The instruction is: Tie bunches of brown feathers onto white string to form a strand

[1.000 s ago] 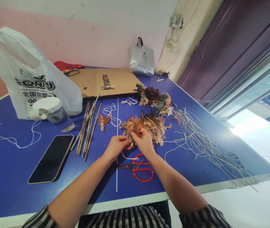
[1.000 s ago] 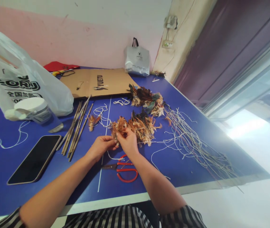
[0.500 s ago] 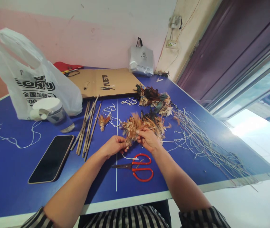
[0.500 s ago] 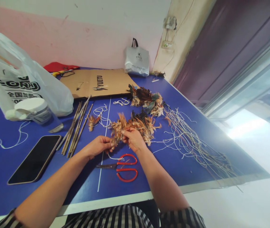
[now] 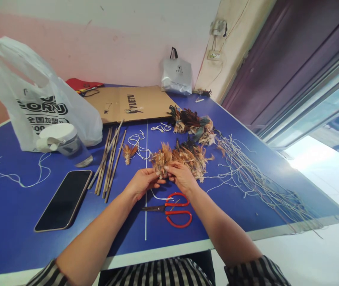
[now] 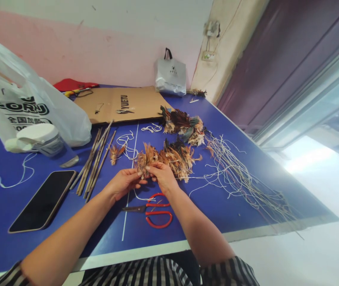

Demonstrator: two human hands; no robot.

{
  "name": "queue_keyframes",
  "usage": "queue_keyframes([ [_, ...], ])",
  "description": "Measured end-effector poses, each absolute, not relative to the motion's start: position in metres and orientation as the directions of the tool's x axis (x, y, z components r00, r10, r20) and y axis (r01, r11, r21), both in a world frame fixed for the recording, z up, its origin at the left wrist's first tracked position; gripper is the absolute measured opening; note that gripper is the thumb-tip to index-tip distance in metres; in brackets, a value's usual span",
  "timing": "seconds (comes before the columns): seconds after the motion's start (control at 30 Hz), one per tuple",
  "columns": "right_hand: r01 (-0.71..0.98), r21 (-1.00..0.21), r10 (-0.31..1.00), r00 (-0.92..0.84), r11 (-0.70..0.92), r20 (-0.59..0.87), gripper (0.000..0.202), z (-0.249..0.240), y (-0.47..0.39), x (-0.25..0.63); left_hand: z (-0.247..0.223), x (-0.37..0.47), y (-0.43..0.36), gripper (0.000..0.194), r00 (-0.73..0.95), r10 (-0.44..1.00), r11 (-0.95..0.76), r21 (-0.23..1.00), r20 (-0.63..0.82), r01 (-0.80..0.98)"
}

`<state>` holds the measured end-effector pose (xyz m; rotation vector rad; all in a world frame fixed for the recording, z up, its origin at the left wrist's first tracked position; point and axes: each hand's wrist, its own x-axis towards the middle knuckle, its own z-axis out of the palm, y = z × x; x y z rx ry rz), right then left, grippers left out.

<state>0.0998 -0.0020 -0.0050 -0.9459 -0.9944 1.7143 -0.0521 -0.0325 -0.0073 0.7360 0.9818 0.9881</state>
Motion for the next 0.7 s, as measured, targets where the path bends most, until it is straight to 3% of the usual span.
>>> queue_keyframes([
  [0.23,-0.192,-0.971,0.963,-0.252,-0.145,-0.094,0.015,-0.0064,-0.0039,0.0976,-0.0066,-0.0475,-0.0340,0.014,0.230,0.916,0.394,0.850,-0.330,-0.349],
  [0.7,-0.042,-0.980,0.920,-0.356,-0.193,-0.166,0.025,-0.0010,-0.0059,0.1024,-0.0039,-0.0468,-0.0371,0.021,0.274,0.925,0.344,0.885,-0.262,-0.313],
])
